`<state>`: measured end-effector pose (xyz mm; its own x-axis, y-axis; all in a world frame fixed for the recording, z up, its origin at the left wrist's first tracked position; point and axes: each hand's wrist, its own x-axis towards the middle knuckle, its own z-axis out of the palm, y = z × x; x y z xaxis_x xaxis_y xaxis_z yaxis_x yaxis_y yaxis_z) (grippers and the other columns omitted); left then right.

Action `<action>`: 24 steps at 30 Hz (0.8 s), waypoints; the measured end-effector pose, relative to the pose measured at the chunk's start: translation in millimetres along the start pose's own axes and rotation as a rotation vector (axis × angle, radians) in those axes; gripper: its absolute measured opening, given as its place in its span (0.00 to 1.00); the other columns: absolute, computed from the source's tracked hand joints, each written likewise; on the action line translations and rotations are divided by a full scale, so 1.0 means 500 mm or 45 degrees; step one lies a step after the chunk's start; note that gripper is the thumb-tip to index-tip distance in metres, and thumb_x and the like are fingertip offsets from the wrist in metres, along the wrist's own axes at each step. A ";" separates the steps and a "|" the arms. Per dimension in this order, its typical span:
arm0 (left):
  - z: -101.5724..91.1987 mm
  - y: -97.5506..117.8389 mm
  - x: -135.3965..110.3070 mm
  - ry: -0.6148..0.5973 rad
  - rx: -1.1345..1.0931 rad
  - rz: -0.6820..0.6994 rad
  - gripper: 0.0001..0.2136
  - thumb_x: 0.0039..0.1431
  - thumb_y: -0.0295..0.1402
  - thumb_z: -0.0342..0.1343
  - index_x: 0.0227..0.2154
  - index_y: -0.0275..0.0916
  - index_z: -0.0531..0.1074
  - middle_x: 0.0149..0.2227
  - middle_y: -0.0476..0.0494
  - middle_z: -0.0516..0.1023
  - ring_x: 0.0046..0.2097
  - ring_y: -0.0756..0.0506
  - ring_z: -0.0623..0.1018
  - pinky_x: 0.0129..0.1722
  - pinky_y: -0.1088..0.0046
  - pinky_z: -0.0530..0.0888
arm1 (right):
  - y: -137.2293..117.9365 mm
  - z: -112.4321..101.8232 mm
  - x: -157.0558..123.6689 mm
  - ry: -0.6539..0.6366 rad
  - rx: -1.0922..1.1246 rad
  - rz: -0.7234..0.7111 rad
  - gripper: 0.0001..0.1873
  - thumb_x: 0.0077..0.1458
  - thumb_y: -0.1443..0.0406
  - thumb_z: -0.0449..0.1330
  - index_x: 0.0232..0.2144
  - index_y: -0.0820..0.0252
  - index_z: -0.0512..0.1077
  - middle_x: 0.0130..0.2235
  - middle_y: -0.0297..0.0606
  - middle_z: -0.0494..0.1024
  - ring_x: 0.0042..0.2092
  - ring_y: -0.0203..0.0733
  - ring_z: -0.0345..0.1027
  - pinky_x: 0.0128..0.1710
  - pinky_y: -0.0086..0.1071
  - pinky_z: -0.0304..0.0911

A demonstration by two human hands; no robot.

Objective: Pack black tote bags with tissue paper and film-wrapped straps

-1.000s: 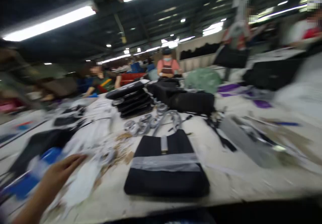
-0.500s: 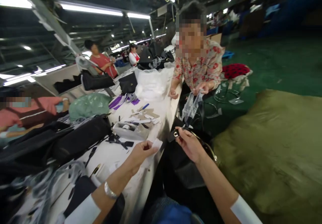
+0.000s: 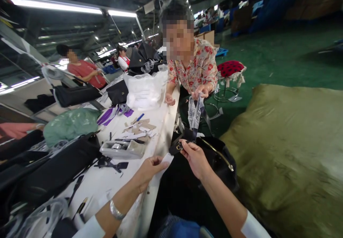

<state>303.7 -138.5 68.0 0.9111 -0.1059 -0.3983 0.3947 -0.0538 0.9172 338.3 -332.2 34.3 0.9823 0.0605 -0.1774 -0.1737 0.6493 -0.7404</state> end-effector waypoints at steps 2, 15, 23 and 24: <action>0.002 0.000 0.006 -0.005 -0.012 -0.030 0.21 0.38 0.45 0.74 0.29 0.34 0.77 0.27 0.47 0.79 0.29 0.49 0.73 0.32 0.75 0.67 | 0.001 -0.004 0.001 -0.001 -0.017 0.013 0.15 0.43 0.54 0.74 0.29 0.57 0.82 0.42 0.36 0.79 0.38 0.34 0.69 0.39 0.24 0.68; -0.003 0.050 -0.037 0.014 0.054 0.022 0.19 0.46 0.45 0.69 0.36 0.36 0.82 0.30 0.44 0.81 0.28 0.50 0.73 0.27 0.77 0.66 | -0.018 0.047 -0.031 -0.063 -0.244 -0.105 0.15 0.48 0.53 0.71 0.27 0.59 0.81 0.42 0.39 0.80 0.39 0.39 0.68 0.40 0.31 0.67; -0.001 0.170 -0.154 0.126 0.147 0.215 0.16 0.47 0.45 0.69 0.35 0.39 0.83 0.32 0.46 0.82 0.32 0.49 0.73 0.31 0.78 0.66 | -0.125 0.147 -0.106 -0.277 -0.164 -0.213 0.13 0.50 0.53 0.70 0.26 0.57 0.81 0.40 0.38 0.80 0.40 0.41 0.69 0.43 0.34 0.67; -0.002 0.184 -0.172 0.131 0.161 0.218 0.16 0.47 0.45 0.69 0.34 0.39 0.83 0.32 0.46 0.82 0.32 0.49 0.73 0.31 0.78 0.66 | -0.136 0.161 -0.119 -0.297 -0.153 -0.237 0.14 0.50 0.53 0.70 0.25 0.57 0.80 0.40 0.37 0.80 0.40 0.41 0.69 0.43 0.35 0.67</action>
<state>261.7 -133.3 186.5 0.9733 -0.0231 -0.2282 0.2212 -0.1684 0.9606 297.2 -319.0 147.3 0.9853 0.1300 0.1112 0.0170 0.5722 -0.8199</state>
